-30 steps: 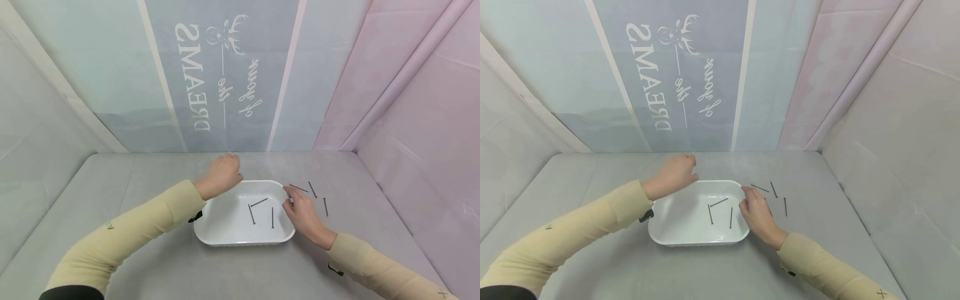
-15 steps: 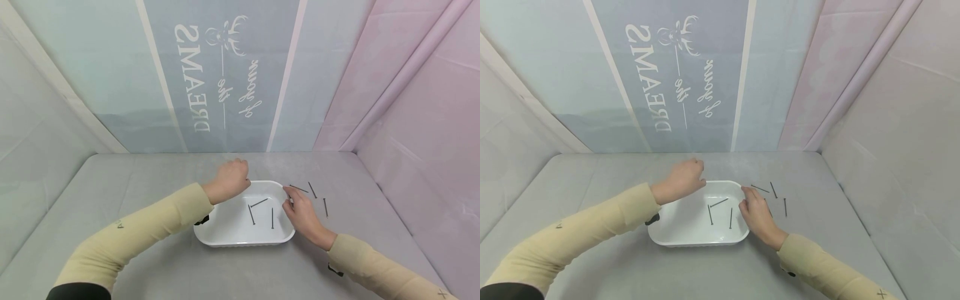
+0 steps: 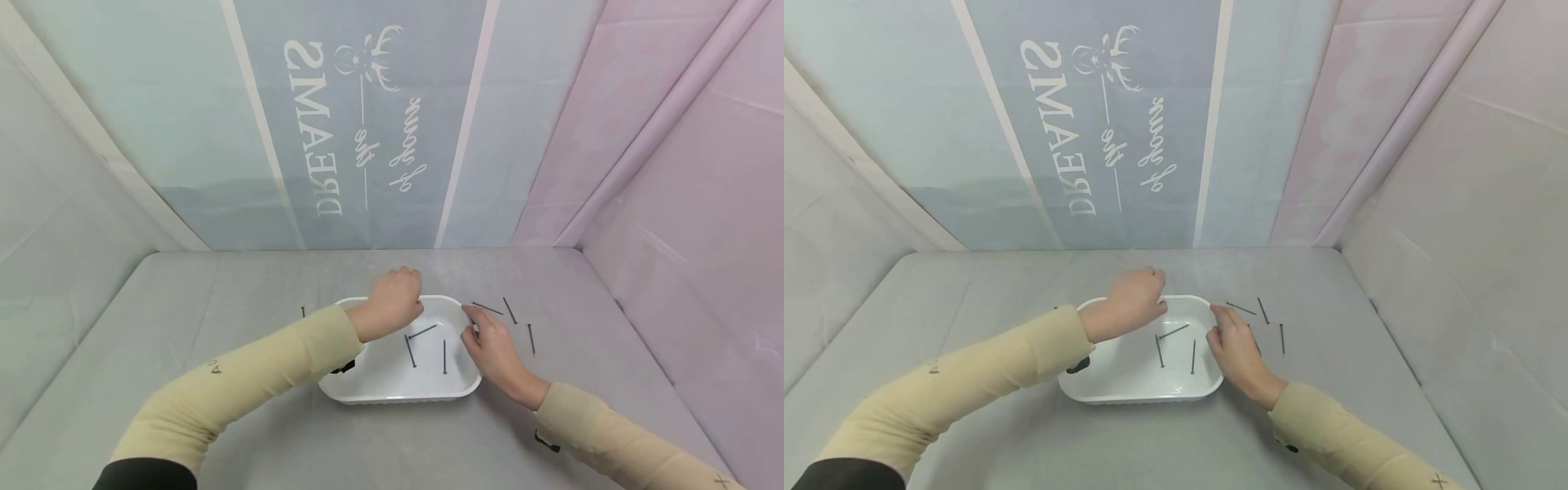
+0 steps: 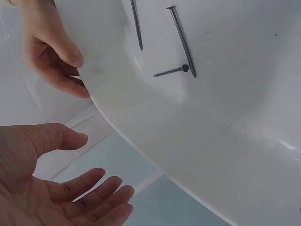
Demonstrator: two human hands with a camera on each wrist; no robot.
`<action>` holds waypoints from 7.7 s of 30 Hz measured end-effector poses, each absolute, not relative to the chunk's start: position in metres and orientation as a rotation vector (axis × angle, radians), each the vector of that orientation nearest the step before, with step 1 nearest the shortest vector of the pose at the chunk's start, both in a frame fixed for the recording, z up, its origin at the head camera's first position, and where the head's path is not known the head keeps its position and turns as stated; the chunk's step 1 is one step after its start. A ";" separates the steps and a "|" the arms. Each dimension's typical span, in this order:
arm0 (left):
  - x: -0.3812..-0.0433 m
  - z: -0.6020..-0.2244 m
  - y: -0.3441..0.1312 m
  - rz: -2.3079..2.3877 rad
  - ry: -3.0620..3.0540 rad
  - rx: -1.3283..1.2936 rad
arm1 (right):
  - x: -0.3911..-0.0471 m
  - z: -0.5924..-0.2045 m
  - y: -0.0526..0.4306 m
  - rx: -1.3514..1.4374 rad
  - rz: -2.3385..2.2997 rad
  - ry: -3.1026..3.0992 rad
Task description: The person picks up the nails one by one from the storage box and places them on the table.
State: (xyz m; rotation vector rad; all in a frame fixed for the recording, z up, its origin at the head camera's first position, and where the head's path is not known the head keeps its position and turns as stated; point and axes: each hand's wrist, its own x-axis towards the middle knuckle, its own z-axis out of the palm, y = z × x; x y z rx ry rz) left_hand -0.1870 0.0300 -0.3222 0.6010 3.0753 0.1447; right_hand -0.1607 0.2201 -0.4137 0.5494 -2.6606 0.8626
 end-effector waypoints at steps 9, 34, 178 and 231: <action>-0.187 -0.328 0.037 0.139 3.053 0.651 | -0.160 -0.415 0.220 0.541 0.872 -2.652; -0.198 -0.349 0.050 0.082 2.921 0.847 | -0.161 -0.411 0.221 0.442 0.972 -2.731; -0.164 -0.329 0.032 -0.188 2.921 1.153 | -0.160 -0.414 0.218 0.414 0.985 -2.725; -0.156 -0.315 -0.017 0.328 3.122 1.097 | -0.162 -0.415 0.218 0.400 1.037 -2.682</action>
